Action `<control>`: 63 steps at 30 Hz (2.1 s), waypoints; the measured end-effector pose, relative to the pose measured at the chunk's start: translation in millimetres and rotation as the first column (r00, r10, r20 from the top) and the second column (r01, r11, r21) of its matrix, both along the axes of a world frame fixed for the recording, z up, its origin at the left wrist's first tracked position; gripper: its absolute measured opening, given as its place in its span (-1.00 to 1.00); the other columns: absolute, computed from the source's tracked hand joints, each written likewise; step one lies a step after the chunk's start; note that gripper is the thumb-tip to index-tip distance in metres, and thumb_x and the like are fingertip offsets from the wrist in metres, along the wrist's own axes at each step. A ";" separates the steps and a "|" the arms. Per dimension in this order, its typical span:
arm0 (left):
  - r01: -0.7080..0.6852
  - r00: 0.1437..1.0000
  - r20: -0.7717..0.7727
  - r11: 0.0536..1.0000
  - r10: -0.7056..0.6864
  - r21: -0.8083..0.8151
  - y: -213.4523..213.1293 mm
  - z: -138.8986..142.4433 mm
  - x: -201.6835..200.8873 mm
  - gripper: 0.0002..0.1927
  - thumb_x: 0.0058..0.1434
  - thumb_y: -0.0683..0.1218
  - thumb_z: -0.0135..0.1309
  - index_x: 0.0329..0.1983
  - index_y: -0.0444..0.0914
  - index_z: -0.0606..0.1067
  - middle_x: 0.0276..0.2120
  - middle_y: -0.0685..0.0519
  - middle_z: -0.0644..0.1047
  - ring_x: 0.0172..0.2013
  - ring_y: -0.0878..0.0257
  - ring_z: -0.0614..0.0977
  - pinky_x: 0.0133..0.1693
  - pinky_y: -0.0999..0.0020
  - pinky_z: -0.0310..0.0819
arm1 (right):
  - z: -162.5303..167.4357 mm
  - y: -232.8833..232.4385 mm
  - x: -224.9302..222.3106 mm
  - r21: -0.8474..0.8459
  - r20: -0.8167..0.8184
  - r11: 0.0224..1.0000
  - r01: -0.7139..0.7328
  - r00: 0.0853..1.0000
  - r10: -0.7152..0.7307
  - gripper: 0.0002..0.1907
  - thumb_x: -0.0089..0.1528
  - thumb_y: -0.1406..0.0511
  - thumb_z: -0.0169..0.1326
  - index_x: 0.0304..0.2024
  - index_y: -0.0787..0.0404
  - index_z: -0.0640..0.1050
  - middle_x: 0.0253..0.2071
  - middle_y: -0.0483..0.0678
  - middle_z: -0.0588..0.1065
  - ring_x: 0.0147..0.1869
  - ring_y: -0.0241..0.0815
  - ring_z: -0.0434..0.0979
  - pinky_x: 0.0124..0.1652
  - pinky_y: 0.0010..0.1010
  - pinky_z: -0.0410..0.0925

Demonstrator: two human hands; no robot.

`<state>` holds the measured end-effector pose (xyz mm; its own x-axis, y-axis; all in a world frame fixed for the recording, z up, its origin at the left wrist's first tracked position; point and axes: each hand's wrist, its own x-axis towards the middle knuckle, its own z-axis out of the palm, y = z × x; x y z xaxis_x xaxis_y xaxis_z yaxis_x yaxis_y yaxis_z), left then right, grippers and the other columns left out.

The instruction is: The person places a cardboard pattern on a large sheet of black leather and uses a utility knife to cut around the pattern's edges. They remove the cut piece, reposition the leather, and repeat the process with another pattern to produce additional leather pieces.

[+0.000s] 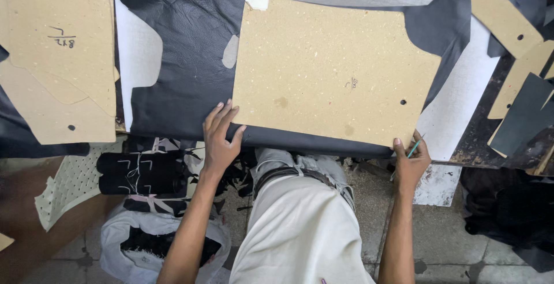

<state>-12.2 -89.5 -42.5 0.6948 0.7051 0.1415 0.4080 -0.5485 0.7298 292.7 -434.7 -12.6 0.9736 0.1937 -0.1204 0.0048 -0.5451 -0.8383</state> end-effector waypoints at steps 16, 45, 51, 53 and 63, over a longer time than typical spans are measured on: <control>-0.134 0.990 0.018 0.982 0.138 -0.135 -18.1 32.0 28.6 -0.65 0.37 -0.25 0.12 0.22 -0.35 0.51 0.25 -0.15 0.53 0.36 0.00 0.40 0.39 0.11 0.22 | -8.4 -36.6 67.6 0.135 -0.111 0.988 0.077 0.992 -0.062 -0.73 0.35 0.35 0.12 0.05 0.38 0.59 -0.16 0.06 0.64 -0.13 -0.24 0.64 -0.06 -0.45 0.48; 0.027 0.998 0.047 0.999 -0.028 0.037 69.7 43.0 95.2 -0.75 0.28 -0.37 0.00 -0.03 -0.34 0.56 0.22 -0.11 0.52 0.32 -0.03 0.51 0.36 0.14 0.35 | 30.9 22.2 168.1 -0.027 0.170 0.962 -0.270 0.947 0.271 -0.79 0.33 0.55 0.13 -0.05 0.27 0.67 0.01 0.03 0.62 0.08 -0.18 0.62 0.02 -0.42 0.41; -0.028 0.999 -0.044 0.999 0.030 0.033 -7.1 11.7 37.6 -0.49 0.17 -0.19 0.26 0.21 -0.27 0.47 0.31 -0.09 0.43 0.40 -0.07 0.29 0.40 -0.04 0.01 | 19.0 -2.3 107.0 0.109 -0.006 0.966 -0.233 0.972 0.235 -0.77 0.28 0.50 0.19 0.00 0.31 0.62 0.09 0.04 0.57 0.06 -0.23 0.58 0.08 -0.41 0.46; -0.065 0.998 -0.014 0.997 0.064 -0.037 -16.6 6.1 33.1 -0.46 0.16 -0.21 0.26 0.23 -0.27 0.45 0.32 -0.07 0.43 0.41 -0.05 0.32 0.42 -0.04 0.04 | 15.0 -0.7 104.9 0.122 0.034 0.961 -0.247 0.969 0.244 -0.79 0.30 0.51 0.19 0.00 0.32 0.63 0.07 0.03 0.57 0.05 -0.25 0.58 0.05 -0.44 0.45; -0.077 0.997 0.012 0.990 0.079 -0.120 -19.0 9.9 31.1 -0.43 0.07 -0.28 0.31 0.19 -0.28 0.48 0.22 -0.05 0.43 0.36 -0.06 0.31 0.38 0.07 0.19 | 6.9 -1.0 127.7 0.134 -0.021 0.962 -0.239 0.970 0.244 -0.71 0.29 0.56 0.18 0.05 0.29 0.66 -0.17 -0.07 0.58 -0.16 -0.39 0.47 -0.16 -0.56 0.29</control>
<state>18.9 -108.5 -32.5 0.6352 0.7696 0.0645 0.4333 -0.4243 0.7951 420.5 -435.8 -5.7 0.8914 0.4386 -0.1139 0.0906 -0.4188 -0.9036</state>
